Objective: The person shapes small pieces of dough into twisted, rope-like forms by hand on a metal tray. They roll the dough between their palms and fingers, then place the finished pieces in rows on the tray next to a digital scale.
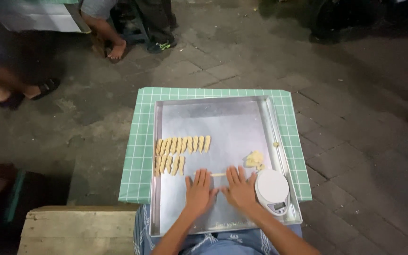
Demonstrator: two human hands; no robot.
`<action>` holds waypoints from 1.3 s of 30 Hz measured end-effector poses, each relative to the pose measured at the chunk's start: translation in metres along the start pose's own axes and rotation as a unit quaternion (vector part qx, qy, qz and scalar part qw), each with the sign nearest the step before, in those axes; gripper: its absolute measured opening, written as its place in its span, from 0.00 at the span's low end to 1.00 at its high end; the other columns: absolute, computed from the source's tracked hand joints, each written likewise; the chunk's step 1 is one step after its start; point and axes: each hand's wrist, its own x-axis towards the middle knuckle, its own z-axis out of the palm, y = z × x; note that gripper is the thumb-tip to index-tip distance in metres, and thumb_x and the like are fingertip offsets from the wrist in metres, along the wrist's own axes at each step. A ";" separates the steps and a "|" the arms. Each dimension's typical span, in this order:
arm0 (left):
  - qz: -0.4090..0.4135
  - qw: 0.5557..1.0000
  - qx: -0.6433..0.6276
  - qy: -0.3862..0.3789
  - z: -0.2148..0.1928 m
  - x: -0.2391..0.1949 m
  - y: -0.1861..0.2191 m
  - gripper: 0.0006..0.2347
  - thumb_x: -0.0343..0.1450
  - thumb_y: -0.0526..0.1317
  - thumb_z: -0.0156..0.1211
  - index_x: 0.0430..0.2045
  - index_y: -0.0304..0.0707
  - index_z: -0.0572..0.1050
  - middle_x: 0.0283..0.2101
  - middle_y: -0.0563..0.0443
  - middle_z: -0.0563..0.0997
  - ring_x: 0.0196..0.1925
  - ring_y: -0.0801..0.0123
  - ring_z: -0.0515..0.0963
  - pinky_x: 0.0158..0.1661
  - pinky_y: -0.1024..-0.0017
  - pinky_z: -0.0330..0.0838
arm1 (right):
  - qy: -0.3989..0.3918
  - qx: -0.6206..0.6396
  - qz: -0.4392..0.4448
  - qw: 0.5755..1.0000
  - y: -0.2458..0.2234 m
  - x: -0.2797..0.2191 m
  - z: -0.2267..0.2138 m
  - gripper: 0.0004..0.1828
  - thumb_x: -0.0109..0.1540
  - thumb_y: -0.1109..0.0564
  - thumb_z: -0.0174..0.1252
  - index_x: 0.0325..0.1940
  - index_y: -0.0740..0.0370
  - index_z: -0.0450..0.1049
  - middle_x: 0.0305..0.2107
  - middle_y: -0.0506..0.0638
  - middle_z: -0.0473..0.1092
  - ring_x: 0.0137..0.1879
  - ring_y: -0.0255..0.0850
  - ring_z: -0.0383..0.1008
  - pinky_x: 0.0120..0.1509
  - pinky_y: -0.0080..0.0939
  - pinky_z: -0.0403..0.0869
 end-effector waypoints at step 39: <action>-0.042 0.988 -0.045 -0.138 -0.052 -0.009 0.009 0.35 0.63 0.29 0.64 0.68 0.24 0.58 0.74 0.30 0.57 0.77 0.43 0.51 0.69 0.39 0.41 | -0.012 0.259 -0.048 0.965 -0.039 0.008 -0.040 0.27 0.70 0.47 0.46 0.72 0.60 0.61 0.60 0.58 0.70 0.69 0.50 0.67 0.71 0.79 0.49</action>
